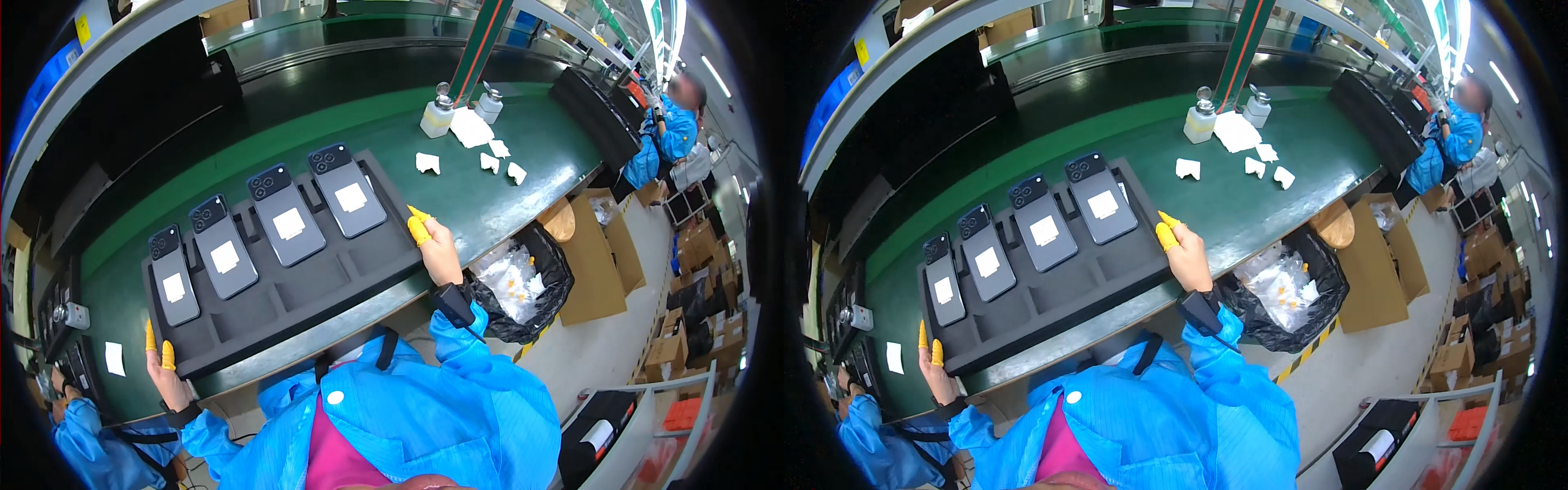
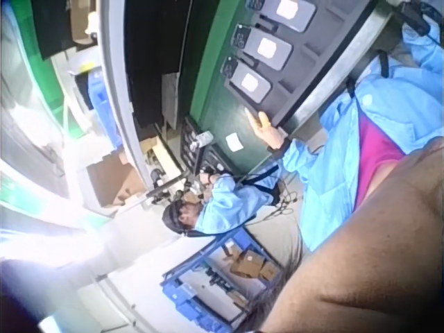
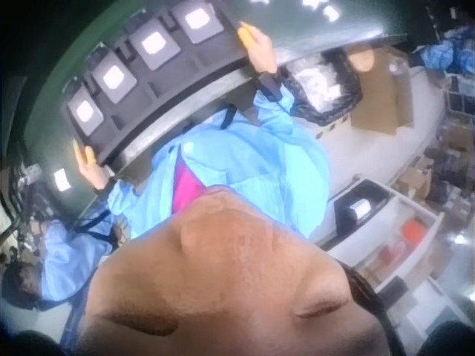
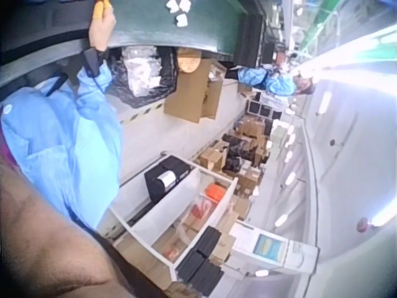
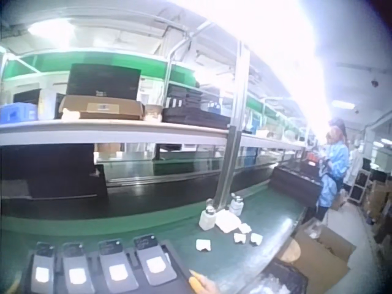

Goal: Cleaning the camera lenses and back surfaces of smartphones on an assembly line.

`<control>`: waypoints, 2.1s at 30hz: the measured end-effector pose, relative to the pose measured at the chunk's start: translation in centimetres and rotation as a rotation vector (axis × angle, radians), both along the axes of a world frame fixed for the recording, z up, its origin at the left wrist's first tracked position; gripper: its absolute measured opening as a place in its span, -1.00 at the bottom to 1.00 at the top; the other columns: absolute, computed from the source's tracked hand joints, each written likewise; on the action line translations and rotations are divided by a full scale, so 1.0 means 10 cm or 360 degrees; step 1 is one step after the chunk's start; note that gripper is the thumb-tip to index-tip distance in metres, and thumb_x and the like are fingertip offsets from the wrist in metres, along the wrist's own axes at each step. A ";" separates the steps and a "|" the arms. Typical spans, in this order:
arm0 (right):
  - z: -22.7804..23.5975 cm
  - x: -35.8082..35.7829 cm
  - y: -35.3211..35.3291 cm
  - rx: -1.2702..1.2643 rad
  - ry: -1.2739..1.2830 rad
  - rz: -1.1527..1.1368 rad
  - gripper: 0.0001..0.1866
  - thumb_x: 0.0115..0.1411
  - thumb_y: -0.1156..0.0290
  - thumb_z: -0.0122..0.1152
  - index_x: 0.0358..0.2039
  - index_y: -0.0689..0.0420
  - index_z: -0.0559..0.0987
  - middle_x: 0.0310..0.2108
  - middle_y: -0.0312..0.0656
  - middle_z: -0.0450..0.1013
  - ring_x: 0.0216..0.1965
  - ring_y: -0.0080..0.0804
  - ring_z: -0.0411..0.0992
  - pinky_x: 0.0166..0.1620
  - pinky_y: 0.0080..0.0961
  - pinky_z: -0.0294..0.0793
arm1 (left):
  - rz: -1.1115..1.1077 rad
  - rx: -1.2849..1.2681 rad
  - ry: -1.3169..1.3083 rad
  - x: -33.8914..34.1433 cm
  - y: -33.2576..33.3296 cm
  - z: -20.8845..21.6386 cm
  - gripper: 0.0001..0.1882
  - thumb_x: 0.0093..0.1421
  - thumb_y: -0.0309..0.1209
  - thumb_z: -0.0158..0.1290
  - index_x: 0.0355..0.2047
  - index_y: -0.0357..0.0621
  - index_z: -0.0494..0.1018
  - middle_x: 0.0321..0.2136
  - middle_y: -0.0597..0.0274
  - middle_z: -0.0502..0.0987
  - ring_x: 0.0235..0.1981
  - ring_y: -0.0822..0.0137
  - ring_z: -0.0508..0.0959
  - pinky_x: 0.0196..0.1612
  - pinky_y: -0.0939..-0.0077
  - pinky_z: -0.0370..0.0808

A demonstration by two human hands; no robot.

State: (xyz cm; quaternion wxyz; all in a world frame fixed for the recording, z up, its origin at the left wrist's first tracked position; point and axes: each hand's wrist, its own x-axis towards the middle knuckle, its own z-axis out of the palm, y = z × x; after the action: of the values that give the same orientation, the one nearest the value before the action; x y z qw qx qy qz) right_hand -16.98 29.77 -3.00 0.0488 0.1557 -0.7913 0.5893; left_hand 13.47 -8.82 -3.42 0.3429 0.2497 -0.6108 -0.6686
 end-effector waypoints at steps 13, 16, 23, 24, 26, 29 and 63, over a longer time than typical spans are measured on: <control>0.26 -0.16 0.67 0.0213 -0.0162 0.0117 -0.66 0.16 0.38 0.14 -0.07 0.25 0.51 -0.22 -0.04 0.50 -0.13 -0.31 0.45 -0.10 -0.45 0.41 | -0.0033 0.0016 -0.0106 0.26 0.13 0.14 -0.45 0.23 -0.49 -0.06 0.22 -0.27 0.12 0.11 0.12 0.31 0.05 0.32 0.39 0.13 0.51 0.31; 0.45 -0.88 1.24 0.0820 0.0267 -0.0592 -0.63 0.03 0.40 0.26 -0.13 0.25 0.50 -0.20 0.06 0.46 -0.14 -0.09 0.44 -0.10 -0.32 0.42 | -0.0026 0.0108 -0.0125 0.30 0.08 0.10 -0.46 0.23 -0.52 -0.08 0.22 -0.27 0.12 0.12 0.13 0.31 0.06 0.33 0.38 0.14 0.51 0.30; 0.04 -1.88 1.97 0.1730 0.0732 -0.0900 -0.67 -0.11 0.50 0.22 -0.24 0.15 0.56 -0.24 0.08 0.43 -0.21 0.02 0.39 -0.11 -0.21 0.39 | -0.0042 -0.0228 -0.0369 0.29 0.07 0.23 -0.51 0.27 -0.53 -0.14 0.21 -0.27 0.14 0.13 0.09 0.29 0.11 0.29 0.35 0.17 0.48 0.27; 0.01 -1.90 2.00 0.1762 0.0730 -0.0797 -0.70 -0.09 0.50 0.21 -0.25 0.15 0.58 -0.25 0.10 0.44 -0.23 0.04 0.41 -0.13 -0.20 0.40 | -0.0004 -0.0463 -0.0432 0.33 0.01 0.26 -0.52 0.28 -0.51 -0.15 0.21 -0.27 0.14 0.14 0.08 0.29 0.13 0.26 0.33 0.18 0.44 0.26; 0.04 -1.88 2.07 0.1577 0.0584 -0.0832 -0.73 -0.05 0.49 0.18 -0.26 0.15 0.58 -0.27 0.11 0.46 -0.26 0.06 0.43 -0.16 -0.22 0.43 | 0.0007 -0.0479 -0.0324 0.48 -0.23 0.35 -0.53 0.29 -0.46 -0.17 0.21 -0.28 0.14 0.15 0.03 0.27 0.19 0.20 0.27 0.22 0.31 0.22; 0.13 -1.84 2.03 0.0103 -0.0183 -0.0613 -0.79 0.22 0.43 0.04 -0.19 0.23 0.53 -0.21 -0.06 0.50 -0.24 -0.19 0.50 -0.19 -0.37 0.53 | 0.0164 -0.0695 -0.0341 0.68 -0.35 0.73 -0.51 0.30 -0.43 -0.13 0.21 -0.30 0.12 0.18 0.00 0.23 0.19 0.17 0.28 0.25 0.37 0.19; 1.09 -2.35 0.43 0.0975 0.1368 -0.0335 -0.90 -0.02 0.59 0.22 -0.42 0.26 0.56 -0.46 0.06 0.48 -0.41 -0.04 0.45 -0.34 -0.33 0.45 | -0.0391 -0.1111 -0.0545 -0.32 0.23 1.67 -0.43 0.22 -0.17 -0.04 0.12 -0.33 0.24 0.08 -0.07 0.36 0.07 0.07 0.41 0.14 0.24 0.29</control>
State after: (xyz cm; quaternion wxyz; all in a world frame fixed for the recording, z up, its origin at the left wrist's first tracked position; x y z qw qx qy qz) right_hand -40.44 34.03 7.88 0.3794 0.3098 -0.8470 0.2067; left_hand 10.23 -6.47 13.28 0.2179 0.1514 -0.8746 -0.4058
